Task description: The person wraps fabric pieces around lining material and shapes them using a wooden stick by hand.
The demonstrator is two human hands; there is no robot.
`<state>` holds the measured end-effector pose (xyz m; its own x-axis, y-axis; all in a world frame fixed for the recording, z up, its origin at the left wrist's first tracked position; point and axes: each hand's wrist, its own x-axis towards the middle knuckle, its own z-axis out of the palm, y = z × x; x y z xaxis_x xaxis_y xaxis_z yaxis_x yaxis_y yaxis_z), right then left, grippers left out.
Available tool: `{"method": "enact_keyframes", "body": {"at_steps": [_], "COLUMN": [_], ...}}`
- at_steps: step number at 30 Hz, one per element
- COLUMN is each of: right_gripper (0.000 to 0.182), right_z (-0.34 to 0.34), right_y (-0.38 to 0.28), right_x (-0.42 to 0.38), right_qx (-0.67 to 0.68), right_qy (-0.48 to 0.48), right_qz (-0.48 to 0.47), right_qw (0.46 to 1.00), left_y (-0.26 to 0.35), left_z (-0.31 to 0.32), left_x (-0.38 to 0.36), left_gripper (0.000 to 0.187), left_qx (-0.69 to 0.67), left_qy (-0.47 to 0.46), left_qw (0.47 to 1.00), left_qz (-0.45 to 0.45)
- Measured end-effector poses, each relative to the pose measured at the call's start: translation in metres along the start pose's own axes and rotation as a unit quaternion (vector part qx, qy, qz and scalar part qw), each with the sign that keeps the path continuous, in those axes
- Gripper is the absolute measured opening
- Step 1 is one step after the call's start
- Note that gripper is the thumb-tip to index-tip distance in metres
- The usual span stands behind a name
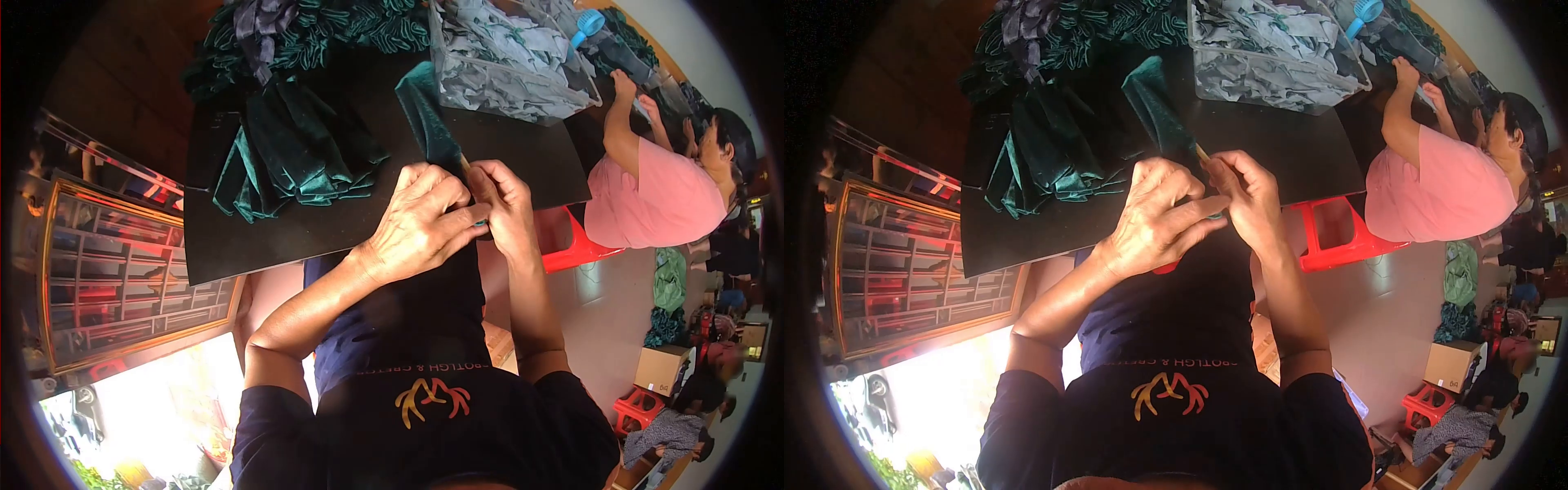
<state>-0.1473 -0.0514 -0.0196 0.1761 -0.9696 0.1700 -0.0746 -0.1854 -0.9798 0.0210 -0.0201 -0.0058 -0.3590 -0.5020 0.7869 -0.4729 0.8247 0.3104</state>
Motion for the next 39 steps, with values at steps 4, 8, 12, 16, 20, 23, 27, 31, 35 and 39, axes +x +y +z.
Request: {"method": "enact_keyframes", "body": {"at_steps": [4,8,12,16,20,23,27,31,35,39], "right_gripper": [0.022,0.022,0.02,0.02,0.017,0.016,0.016,0.016,0.014,0.015], "right_z": [-0.006,-0.004,-0.003,-0.003,-0.004,-0.005,-0.003,-0.002,0.002,0.004], "right_y": [-0.003,0.003,0.0,0.008,0.01,0.011,0.008,0.01,0.011,0.017], "right_x": [-0.006,-0.009,-0.013,-0.013,-0.014,-0.015,-0.016,-0.018,-0.02,-0.023], "right_qx": [0.027,0.082,0.08,0.173,0.175,0.155,0.093,0.079,0.086,0.088], "right_qy": [-0.016,-0.026,-0.064,-0.031,-0.028,-0.032,-0.026,-0.017,0.018,0.023], "right_qz": [0.037,0.02,0.022,-0.007,-0.029,-0.031,-0.066,-0.094,-0.144,-0.177], "right_qw": [0.999,0.996,0.994,0.984,0.984,0.987,0.993,0.992,0.986,0.98], "left_y": [-0.01,-0.02,-0.021,-0.025,-0.027,-0.023,-0.022,-0.027,-0.028,-0.035], "left_z": [-0.013,-0.014,-0.025,-0.024,-0.02,-0.027,-0.033,-0.038,-0.034,-0.029], "left_x": [-0.001,0.013,0.035,0.033,0.026,0.03,0.034,0.032,0.029,0.028], "left_gripper": [0.027,0.038,0.028,0.007,0.009,0.007,0.013,0.017,0.012,0.009], "left_qx": [-0.09,-0.294,-0.419,-0.458,-0.465,-0.465,-0.441,-0.443,-0.474,-0.54], "left_qy": [0.127,0.265,0.271,0.28,0.265,0.259,0.249,0.213,0.21,0.189], "left_qw": [0.986,0.875,0.814,0.797,0.805,0.804,0.824,0.841,0.832,0.806], "left_qz": [-0.055,-0.279,-0.298,-0.275,-0.254,-0.265,-0.255,-0.224,-0.197,-0.15]}}
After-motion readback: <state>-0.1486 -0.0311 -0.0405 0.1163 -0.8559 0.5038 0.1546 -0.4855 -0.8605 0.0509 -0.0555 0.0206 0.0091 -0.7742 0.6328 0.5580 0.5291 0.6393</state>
